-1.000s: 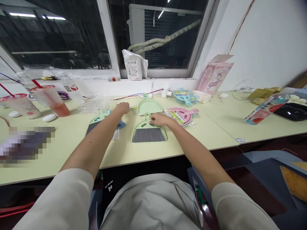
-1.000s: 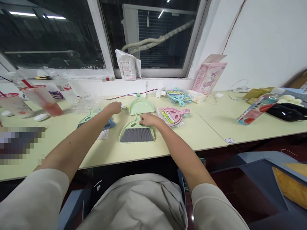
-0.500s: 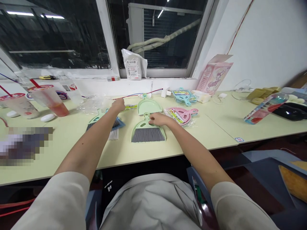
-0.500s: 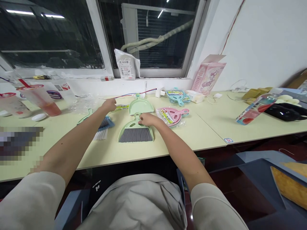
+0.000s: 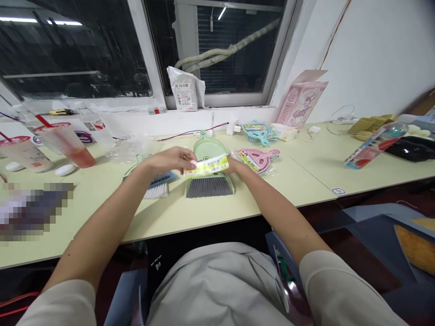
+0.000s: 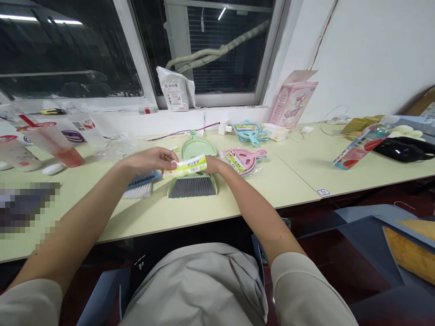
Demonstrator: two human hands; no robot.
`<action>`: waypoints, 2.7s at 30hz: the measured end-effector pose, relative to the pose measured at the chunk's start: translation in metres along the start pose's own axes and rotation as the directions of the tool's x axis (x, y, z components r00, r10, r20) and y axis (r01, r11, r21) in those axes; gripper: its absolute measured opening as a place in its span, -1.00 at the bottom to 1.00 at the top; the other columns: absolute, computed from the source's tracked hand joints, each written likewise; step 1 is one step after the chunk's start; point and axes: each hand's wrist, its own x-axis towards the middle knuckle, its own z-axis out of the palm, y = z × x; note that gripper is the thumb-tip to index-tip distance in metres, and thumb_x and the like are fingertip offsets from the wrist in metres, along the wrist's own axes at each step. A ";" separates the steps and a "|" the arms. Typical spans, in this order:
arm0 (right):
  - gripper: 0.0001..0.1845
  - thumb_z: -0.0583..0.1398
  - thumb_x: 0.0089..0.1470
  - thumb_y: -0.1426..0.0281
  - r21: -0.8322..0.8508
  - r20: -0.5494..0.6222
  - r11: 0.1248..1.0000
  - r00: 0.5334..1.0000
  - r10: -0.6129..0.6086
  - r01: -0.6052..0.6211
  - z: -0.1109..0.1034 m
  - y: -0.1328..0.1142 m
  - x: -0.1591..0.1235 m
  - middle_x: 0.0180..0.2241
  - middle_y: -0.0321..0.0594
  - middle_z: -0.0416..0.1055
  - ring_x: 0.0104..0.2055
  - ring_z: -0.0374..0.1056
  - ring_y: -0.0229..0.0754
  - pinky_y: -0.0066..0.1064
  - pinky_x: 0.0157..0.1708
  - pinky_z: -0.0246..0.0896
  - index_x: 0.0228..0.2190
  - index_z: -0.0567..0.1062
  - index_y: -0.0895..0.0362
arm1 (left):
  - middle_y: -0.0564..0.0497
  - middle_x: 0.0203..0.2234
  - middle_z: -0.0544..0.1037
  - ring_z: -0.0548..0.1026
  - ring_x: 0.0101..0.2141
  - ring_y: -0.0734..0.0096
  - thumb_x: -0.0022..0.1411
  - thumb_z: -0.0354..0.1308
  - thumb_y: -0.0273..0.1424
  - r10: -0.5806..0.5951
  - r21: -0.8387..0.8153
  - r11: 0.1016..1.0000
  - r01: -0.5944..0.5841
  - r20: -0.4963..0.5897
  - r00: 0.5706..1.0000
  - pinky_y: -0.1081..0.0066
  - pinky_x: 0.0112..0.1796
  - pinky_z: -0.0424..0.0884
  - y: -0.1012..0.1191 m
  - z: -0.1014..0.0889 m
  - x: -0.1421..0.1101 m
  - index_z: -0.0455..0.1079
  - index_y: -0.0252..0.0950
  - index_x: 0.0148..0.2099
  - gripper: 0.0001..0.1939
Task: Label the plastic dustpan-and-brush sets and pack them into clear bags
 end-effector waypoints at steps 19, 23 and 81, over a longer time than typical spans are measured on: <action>-0.68 0.23 0.11 0.19 -0.010 -0.018 1.000 0.999 -0.030 0.030 0.001 -0.002 -0.001 -0.56 -0.42 0.20 -0.42 0.07 -0.30 -0.39 -0.37 -0.13 -0.55 0.37 0.13 | 0.08 -0.43 0.59 0.53 -0.40 0.33 0.01 0.34 -0.26 0.059 0.292 0.956 -0.037 -0.068 0.996 0.40 -0.40 0.31 -0.040 0.058 0.004 0.50 -0.23 -0.20 -0.72; -0.67 0.23 0.11 0.19 -0.007 -0.024 0.999 0.999 -0.034 0.034 0.002 -0.001 0.000 -0.57 -0.43 0.19 -0.42 0.06 -0.29 -0.39 -0.37 -0.15 -0.56 0.36 0.13 | 0.08 -0.37 0.58 0.51 -0.38 0.33 0.02 0.35 -0.23 0.067 0.369 0.929 -0.028 -0.094 0.993 0.39 -0.39 0.29 -0.038 0.059 0.003 0.51 -0.23 -0.16 -0.67; -0.67 0.21 0.01 0.13 0.305 -0.122 0.952 0.990 0.077 -0.036 -0.078 0.012 -0.045 -0.52 -0.38 0.08 -0.43 -0.04 -0.27 -0.35 -0.36 -0.16 -0.52 0.30 0.10 | -0.23 -0.31 0.60 0.55 -0.26 0.14 0.46 -0.09 -0.42 0.451 0.914 0.271 -0.303 0.157 0.879 0.19 -0.16 0.35 -0.010 0.071 -0.014 0.55 -0.34 -0.28 -0.61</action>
